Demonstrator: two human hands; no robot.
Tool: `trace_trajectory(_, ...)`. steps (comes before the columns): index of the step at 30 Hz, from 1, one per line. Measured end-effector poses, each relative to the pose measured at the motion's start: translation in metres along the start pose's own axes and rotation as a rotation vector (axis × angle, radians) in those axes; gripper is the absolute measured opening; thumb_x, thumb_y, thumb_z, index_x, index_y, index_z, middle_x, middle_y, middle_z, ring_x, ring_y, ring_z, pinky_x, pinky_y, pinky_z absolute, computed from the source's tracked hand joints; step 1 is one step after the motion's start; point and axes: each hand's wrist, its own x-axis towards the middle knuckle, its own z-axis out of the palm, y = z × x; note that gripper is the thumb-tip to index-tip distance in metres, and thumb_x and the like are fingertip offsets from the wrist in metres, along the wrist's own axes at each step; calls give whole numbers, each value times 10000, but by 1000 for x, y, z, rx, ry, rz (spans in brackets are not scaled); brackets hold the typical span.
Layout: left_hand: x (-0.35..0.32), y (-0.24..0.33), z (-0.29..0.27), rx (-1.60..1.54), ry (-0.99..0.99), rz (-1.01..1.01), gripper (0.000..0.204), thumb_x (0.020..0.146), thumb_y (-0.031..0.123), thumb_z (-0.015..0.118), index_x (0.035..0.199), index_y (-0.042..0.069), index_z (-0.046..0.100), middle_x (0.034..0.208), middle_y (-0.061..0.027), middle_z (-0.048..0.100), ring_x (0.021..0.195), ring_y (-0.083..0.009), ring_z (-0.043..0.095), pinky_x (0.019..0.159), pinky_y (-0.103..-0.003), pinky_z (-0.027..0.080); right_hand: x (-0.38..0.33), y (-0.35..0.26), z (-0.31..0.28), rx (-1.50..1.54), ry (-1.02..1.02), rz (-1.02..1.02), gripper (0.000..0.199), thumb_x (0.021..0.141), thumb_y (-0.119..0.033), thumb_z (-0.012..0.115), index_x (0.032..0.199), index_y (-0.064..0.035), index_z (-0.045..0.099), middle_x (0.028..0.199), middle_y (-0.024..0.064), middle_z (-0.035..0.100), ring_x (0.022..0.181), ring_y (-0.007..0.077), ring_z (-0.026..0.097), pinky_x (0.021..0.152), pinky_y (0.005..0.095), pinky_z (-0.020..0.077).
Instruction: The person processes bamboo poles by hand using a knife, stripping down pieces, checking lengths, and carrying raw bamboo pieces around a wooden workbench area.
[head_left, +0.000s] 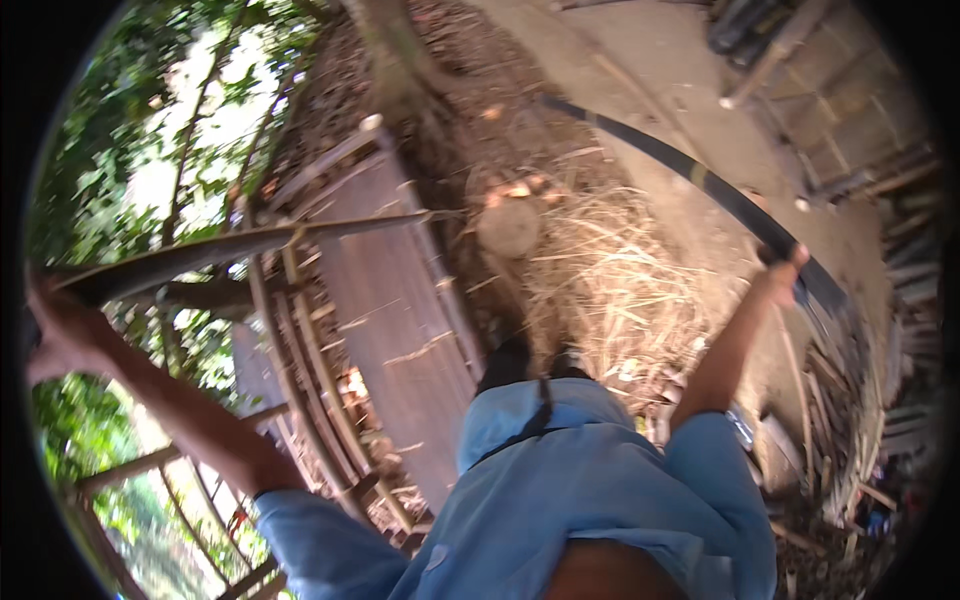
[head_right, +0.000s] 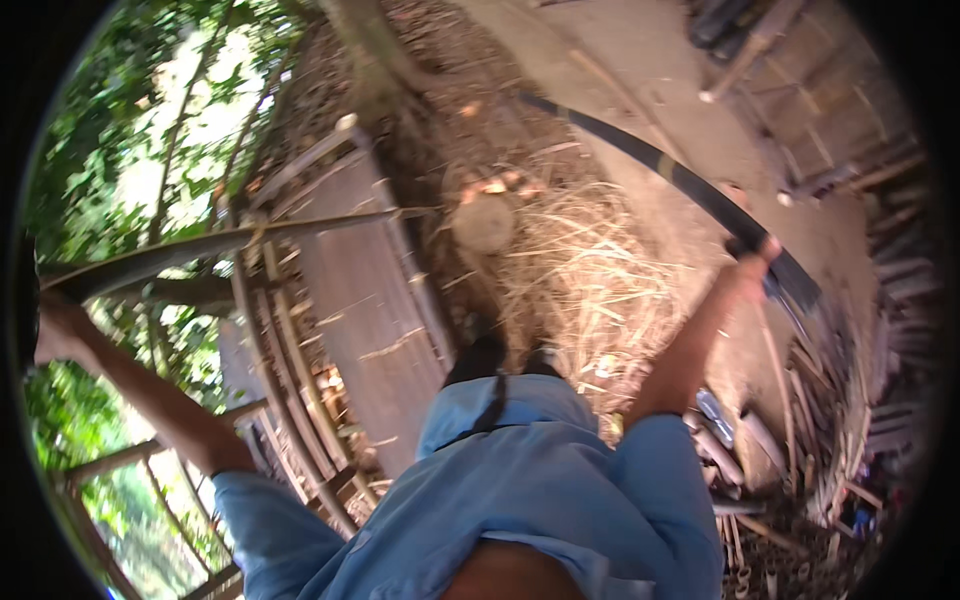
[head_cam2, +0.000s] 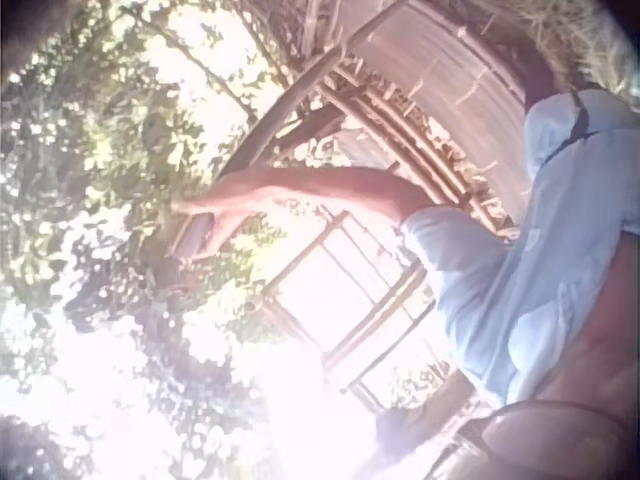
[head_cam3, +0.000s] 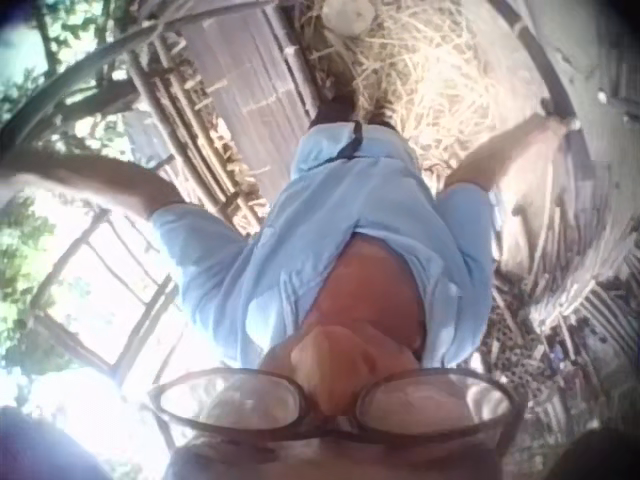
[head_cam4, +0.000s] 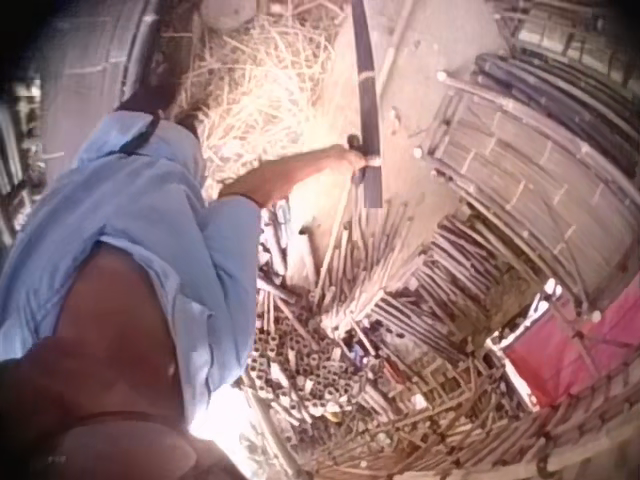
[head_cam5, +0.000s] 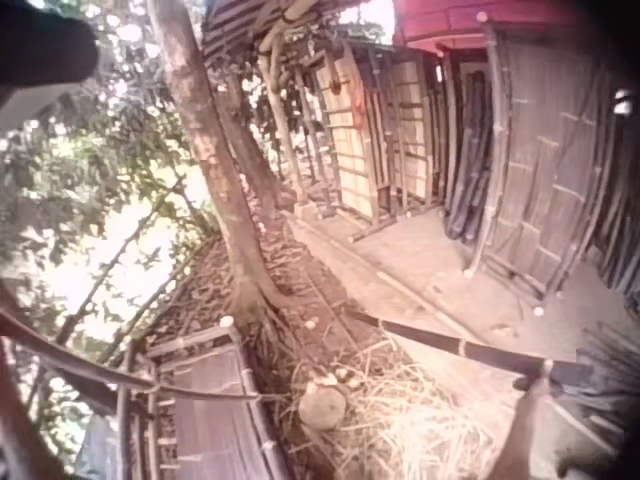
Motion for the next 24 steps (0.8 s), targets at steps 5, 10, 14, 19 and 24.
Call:
trace_trajectory(5, 31, -46, -61, -120, -336, -205, 736, 817, 61, 650, 1464, 110, 302, 931, -152, 582, 702, -207, 567, 584, -373, 485, 37, 124, -241, 97, -296, 1155, 412, 974, -320, 714, 1185, 12, 591, 1067, 174, 672, 771, 324, 663, 749, 445, 600)
trace_trajectory(10, 35, 26, -98, -363, -472, -390, 650, 795, 184, 601, 1384, 4, 391, 812, -154, 538, 632, -229, 538, 605, -390, 477, -137, 42, -271, -465, -846, 1375, 212, 984, -283, 650, 855, -118, 615, 670, 38, 588, 543, 163, 550, 522, 361, 504)
trace_trajectory(14, 42, 49, -121, -567, -677, -445, 588, 792, 280, 580, 1255, -74, 515, 817, -196, 535, 603, -252, 510, 582, -383, 453, -218, -86, -153, -570, -1232, 1103, 333, 933, -200, 752, 1164, -71, 550, 697, 22, 560, 501, 127, 526, 433, 308, 448)
trace_trajectory(19, 3, 96, -112, -250, -268, -96, 437, 750, 224, 562, 971, -154, 552, 843, -187, 545, 674, -309, 530, 760, -410, 478, -268, -243, -14, -66, -1642, 500, 546, 955, -221, 724, 1404, -25, 481, 925, 83, 650, 779, 164, 642, 691, 310, 530)
trace_trajectory(24, 14, 75, -173, -162, -254, 297, 286, 797, 123, 619, 962, -110, 631, 835, -208, 622, 670, -284, 611, 684, -374, 544, -290, -372, 46, 151, -1921, 282, 464, 969, -279, 708, 1311, -17, 538, 941, 146, 681, 800, 189, 683, 687, 331, 547)
